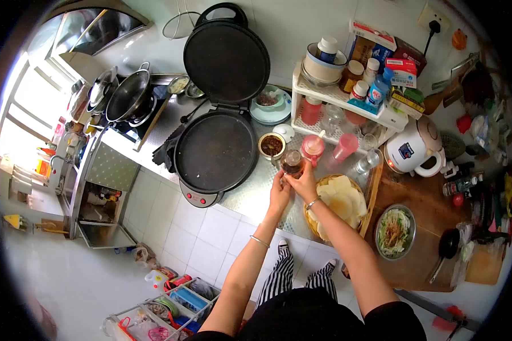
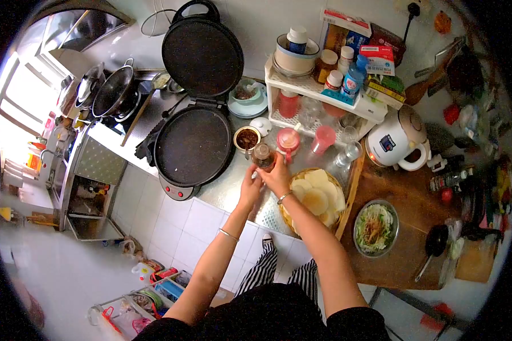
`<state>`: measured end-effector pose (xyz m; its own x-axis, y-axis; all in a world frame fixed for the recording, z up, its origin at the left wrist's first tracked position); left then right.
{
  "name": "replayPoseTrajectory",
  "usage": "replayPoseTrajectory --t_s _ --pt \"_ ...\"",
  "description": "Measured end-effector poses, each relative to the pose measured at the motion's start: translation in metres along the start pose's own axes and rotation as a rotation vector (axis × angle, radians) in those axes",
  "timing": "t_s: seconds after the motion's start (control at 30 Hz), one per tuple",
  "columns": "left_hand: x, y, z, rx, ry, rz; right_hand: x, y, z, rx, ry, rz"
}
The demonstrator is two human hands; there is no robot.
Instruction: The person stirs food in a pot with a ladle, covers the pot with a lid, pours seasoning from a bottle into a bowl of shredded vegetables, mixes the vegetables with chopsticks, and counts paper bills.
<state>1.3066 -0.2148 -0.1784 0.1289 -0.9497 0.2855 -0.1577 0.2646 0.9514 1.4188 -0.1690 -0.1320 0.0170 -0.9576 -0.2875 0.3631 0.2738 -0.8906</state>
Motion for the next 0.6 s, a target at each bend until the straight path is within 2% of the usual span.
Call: replayPoseTrajectory --t_s 0.07,0.13,0.23,0.3,0.37,0.43,0.47,0.5,0.57,0.6 --pt "0.001 -0.006 -0.002 0.059 -0.011 -0.014 0.001 -0.003 0.002 0.032 0.019 0.011" --pt "0.008 -0.008 -0.007 0.19 -0.035 0.112 0.003 -0.006 0.003 0.069 -0.003 -0.009" --pt "0.013 -0.009 -0.014 0.331 -0.038 0.132 0.006 -0.008 0.003 0.031 -0.026 -0.039" --pt "0.019 -0.009 -0.02 0.362 -0.066 0.146 0.008 -0.013 0.006 0.185 0.014 0.038" --pt "0.031 -0.012 -0.026 0.579 -0.105 0.246 0.016 -0.01 0.009 0.215 0.037 0.03" --pt "0.041 -0.016 -0.028 0.642 -0.098 0.289 0.026 -0.003 0.006 -0.372 -0.007 -0.178" --pt "0.047 -0.02 -0.028 0.811 -0.034 0.316 0.035 -0.003 0.006 -0.674 0.057 -0.253" --pt "0.055 -0.021 -0.03 0.977 0.031 0.349 0.042 -0.012 0.014 -0.67 0.071 -0.255" --pt "0.069 -0.017 -0.039 1.008 0.041 0.382 0.06 -0.022 0.032 -0.856 0.168 -0.39" --pt "0.075 -0.016 -0.044 1.034 0.055 0.386 0.066 -0.032 0.043 -0.821 0.151 -0.418"
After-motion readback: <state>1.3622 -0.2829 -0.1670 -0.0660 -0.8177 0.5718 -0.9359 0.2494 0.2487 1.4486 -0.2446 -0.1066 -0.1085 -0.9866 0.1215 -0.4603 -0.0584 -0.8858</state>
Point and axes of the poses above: each hand's wrist, its own x-axis away from the middle knuckle, its own z-axis out of the back of the hand, y = z × x, the point moved 8 cm from there along -x, towards the middle knuckle, and after that the axes turned 4 degrees about z, right-handed, at the moved point
